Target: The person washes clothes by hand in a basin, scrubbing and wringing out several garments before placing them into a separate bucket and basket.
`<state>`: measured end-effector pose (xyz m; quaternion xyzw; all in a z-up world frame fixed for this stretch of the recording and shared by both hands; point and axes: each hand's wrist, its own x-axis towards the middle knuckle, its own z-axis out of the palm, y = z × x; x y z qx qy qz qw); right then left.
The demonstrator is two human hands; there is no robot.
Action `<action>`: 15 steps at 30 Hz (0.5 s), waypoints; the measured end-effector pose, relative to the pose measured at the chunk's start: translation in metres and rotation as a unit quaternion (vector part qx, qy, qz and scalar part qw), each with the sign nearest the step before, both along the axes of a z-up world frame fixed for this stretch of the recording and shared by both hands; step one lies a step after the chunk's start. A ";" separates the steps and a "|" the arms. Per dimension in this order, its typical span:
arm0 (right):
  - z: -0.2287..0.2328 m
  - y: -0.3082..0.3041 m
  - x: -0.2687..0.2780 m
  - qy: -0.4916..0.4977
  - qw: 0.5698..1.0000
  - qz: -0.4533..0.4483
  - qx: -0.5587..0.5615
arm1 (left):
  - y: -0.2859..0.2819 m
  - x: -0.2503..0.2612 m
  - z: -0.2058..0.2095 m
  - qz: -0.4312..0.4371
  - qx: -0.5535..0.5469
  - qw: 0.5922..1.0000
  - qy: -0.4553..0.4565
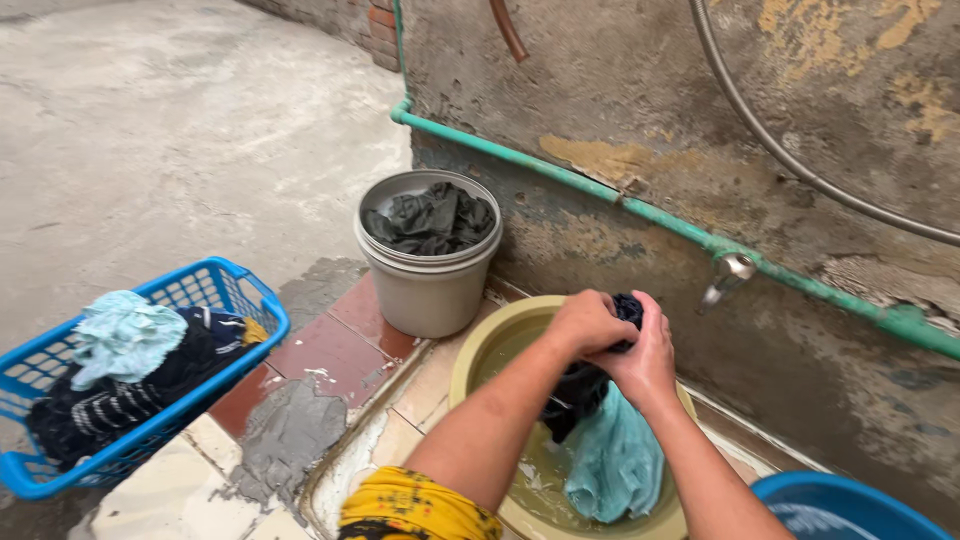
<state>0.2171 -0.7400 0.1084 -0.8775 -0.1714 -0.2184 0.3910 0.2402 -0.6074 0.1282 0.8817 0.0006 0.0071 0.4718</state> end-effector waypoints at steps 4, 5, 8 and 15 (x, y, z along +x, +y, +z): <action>0.029 -0.009 -0.004 0.019 0.997 0.011 0.074 | 0.033 -0.013 0.040 -0.109 0.113 0.987 -0.044; 0.035 -0.012 -0.005 0.021 0.997 0.006 0.072 | 0.038 -0.016 0.046 -0.110 0.119 0.985 -0.062; 0.053 -0.019 -0.008 0.021 0.986 0.056 0.156 | 0.057 -0.016 0.052 -0.059 -0.066 0.986 -0.143; 0.075 -0.006 0.004 0.054 0.901 0.106 0.417 | 0.012 -0.021 -0.007 -0.271 -0.489 0.825 -0.080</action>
